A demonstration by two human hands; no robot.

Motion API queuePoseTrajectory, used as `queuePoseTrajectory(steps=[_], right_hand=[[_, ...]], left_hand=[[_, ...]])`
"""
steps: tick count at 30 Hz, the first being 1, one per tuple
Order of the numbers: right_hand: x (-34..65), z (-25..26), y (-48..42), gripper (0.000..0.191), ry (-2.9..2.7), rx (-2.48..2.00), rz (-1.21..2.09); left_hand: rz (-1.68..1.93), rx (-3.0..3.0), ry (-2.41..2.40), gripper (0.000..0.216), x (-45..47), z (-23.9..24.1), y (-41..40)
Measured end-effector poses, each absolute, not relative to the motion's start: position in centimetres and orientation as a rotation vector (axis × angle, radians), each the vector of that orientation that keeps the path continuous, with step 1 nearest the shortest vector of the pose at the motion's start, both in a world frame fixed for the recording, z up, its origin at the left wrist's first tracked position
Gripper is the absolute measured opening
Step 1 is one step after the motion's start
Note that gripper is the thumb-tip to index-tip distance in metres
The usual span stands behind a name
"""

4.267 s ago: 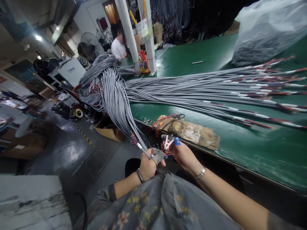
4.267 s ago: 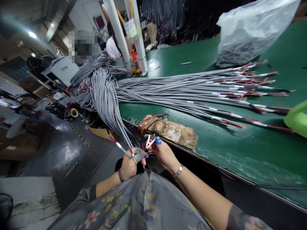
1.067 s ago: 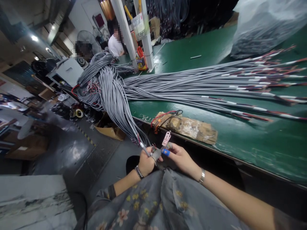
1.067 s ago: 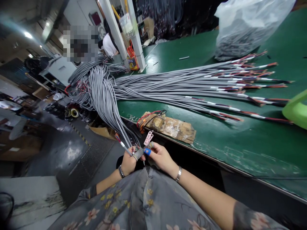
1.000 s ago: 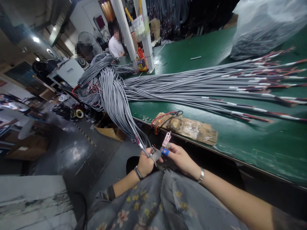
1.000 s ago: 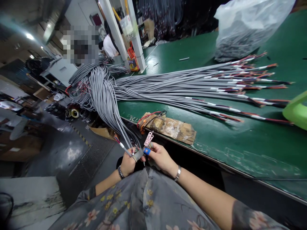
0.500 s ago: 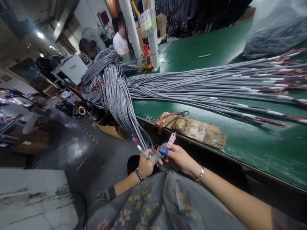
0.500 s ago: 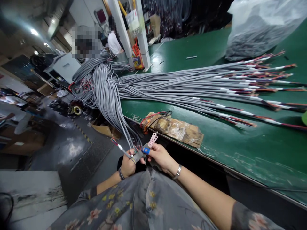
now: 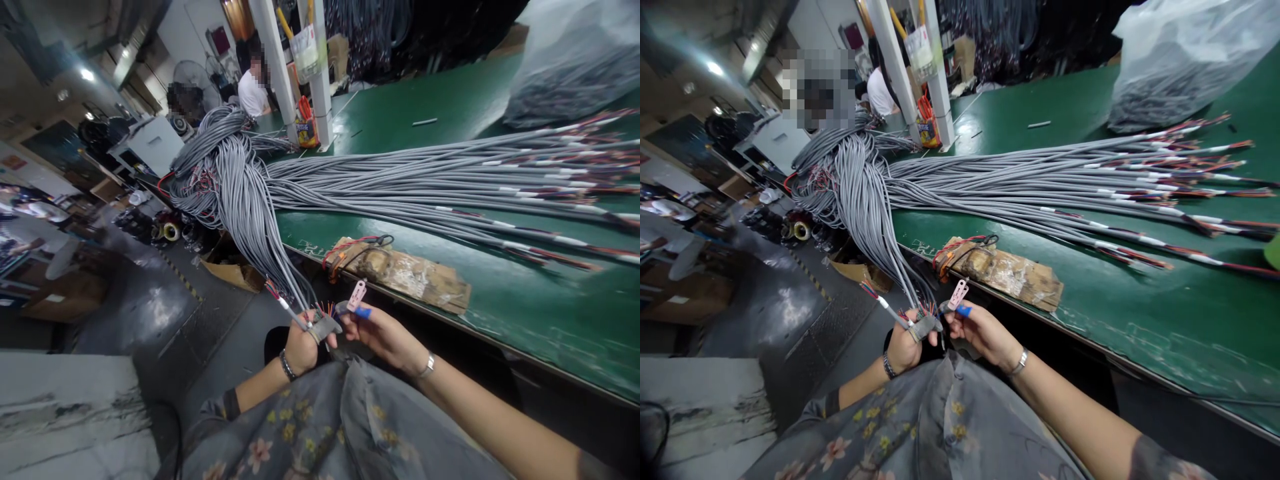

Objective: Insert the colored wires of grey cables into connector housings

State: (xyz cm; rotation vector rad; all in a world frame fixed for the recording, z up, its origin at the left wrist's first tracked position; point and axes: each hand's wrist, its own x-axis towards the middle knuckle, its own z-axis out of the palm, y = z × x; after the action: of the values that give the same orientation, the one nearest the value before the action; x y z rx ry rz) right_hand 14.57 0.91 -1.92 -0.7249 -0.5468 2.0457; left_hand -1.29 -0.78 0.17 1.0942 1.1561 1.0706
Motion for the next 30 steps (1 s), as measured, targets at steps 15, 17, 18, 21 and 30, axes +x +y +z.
queuePoseTrajectory(steps=[15, 17, 18, 21, 30], right_hand=[[14.0, -1.3, 1.8, 0.053, -0.766, -0.902, 1.552], [13.8, -1.3, 2.0, 0.053, -0.662, -0.790, 1.708], [13.7, -1.3, 2.1, 0.053, -0.606, -0.751, 1.758], [13.7, -1.2, 2.3, 0.050, -0.494, -0.726, 1.785], [13.7, -1.5, 2.4, 0.050, -0.451, -0.701, 1.803]], left_hand=[[0.763, 1.054, 0.954, 0.048, -1.2, 0.9, 1.3], [0.775, 1.047, 0.944, 0.048, -1.1, 0.9, 1.4], [0.776, 1.046, 0.944, 0.047, -1.0, 1.0, 1.4], [0.770, 1.044, 0.962, 0.047, -0.8, 1.2, 1.5], [0.734, 1.029, 1.031, 0.044, -0.6, 1.4, 1.2]])
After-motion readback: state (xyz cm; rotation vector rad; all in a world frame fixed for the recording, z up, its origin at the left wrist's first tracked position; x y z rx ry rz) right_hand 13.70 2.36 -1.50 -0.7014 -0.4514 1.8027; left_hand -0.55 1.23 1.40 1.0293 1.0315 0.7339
